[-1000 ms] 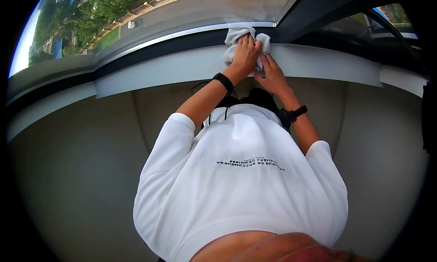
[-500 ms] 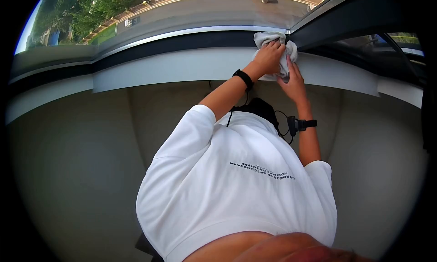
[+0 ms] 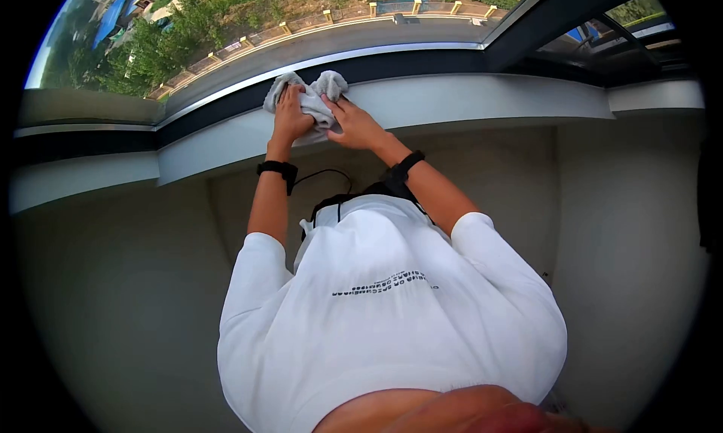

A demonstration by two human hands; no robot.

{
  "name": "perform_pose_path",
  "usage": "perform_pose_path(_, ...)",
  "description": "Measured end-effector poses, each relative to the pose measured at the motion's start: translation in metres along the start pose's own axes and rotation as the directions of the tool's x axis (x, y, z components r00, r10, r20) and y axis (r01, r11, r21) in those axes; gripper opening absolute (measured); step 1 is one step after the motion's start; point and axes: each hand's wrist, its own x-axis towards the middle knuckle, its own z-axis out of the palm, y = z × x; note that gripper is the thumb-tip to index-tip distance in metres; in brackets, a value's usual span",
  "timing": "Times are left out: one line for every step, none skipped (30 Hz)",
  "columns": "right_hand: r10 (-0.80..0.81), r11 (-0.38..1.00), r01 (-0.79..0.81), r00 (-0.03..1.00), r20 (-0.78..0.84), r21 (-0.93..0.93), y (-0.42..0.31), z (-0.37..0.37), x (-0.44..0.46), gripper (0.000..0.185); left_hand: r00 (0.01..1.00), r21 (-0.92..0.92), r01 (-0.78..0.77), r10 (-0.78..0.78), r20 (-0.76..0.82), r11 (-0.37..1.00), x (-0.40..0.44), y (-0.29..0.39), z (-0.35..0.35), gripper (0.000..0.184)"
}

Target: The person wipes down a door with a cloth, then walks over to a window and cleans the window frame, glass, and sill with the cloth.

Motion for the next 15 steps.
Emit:
perform_pose_path(-0.042,0.999,0.042,0.999,-0.005,-0.006,-0.007,0.009,0.009,0.087,0.999,-0.006,0.036,-0.036,0.0,0.999,-0.001,-0.006,-0.014,0.054)
perform_pose_path(-0.049,0.999,0.049,0.999,-0.007,-0.002,-0.015,0.017,0.015,0.084,0.997,-0.012,0.073,-0.073,0.009,0.997,-0.005,-0.01,-0.023,0.054)
perform_pose_path(-0.053,0.999,0.053,0.999,-0.008,0.001,-0.021,0.022,0.02,0.081,0.996,0.009,0.084,-0.084,-0.019,0.996,-0.009,-0.02,-0.026,0.054)
perform_pose_path(-0.067,0.998,0.067,0.998,-0.008,-0.011,-0.028,0.026,0.021,0.078,0.994,0.022,0.09,-0.088,-0.063,0.996,-0.019,-0.031,-0.027,0.053)
perform_pose_path(-0.083,0.996,0.083,0.995,-0.046,-0.019,-0.03,0.026,0.023,0.074,0.991,0.053,0.112,-0.107,-0.086,0.992,-0.025,-0.031,-0.031,0.054)
perform_pose_path(-0.102,0.995,0.101,0.992,-0.078,-0.024,-0.034,0.027,0.024,0.069,0.989,0.054,0.125,-0.12,-0.092,0.991,-0.029,-0.028,-0.031,0.054)
perform_pose_path(-0.122,0.992,0.12,0.987,-0.106,-0.026,-0.036,0.033,0.026,0.064,0.986,0.056,0.143,-0.137,-0.098,0.988,-0.034,-0.032,-0.03,0.054)
perform_pose_path(-0.109,0.994,0.107,0.99,-0.091,-0.021,-0.035,0.039,0.028,0.061,0.981,0.059,0.167,-0.16,-0.109,0.984,-0.038,-0.04,-0.031,0.054)
perform_pose_path(-0.096,0.995,0.095,0.992,-0.077,-0.012,-0.033,0.036,0.026,0.057,0.979,0.048,0.18,-0.174,-0.107,0.983,-0.039,-0.038,-0.031,0.055)
perform_pose_path(-0.085,0.996,0.085,0.994,-0.063,-0.001,-0.033,0.032,0.026,0.053,0.981,0.078,0.174,-0.166,-0.1,0.982,-0.04,-0.037,-0.031,0.055)
perform_pose_path(-0.091,0.996,0.09,0.993,-0.076,-0.012,-0.03,0.023,0.026,0.052,0.982,0.107,0.169,-0.159,-0.098,0.98,-0.035,-0.028,-0.03,0.056)
perform_pose_path(-0.101,0.995,0.1,0.991,-0.088,-0.022,-0.018,-0.036,-0.002,0.051,0.983,0.137,0.166,-0.153,-0.101,0.977,-0.02,0.039,-0.02,0.056)
perform_pose_path(-0.13,0.991,0.125,0.987,-0.09,-0.054,-0.026,0.097,0.051,0.049,0.981,0.098,0.173,-0.163,-0.104,0.98,-0.05,-0.095,-0.028,0.057)
perform_pose_path(-0.128,0.991,0.122,0.986,-0.104,-0.055,-0.028,0.159,0.078,0.048,0.982,0.104,0.171,-0.161,-0.101,0.98,-0.062,-0.163,-0.03,0.056)
perform_pose_path(-0.135,0.99,0.131,0.984,-0.119,-0.046,-0.016,0.116,0.059,0.047,0.976,0.14,0.198,-0.181,-0.121,0.97,-0.049,-0.115,-0.018,0.055)
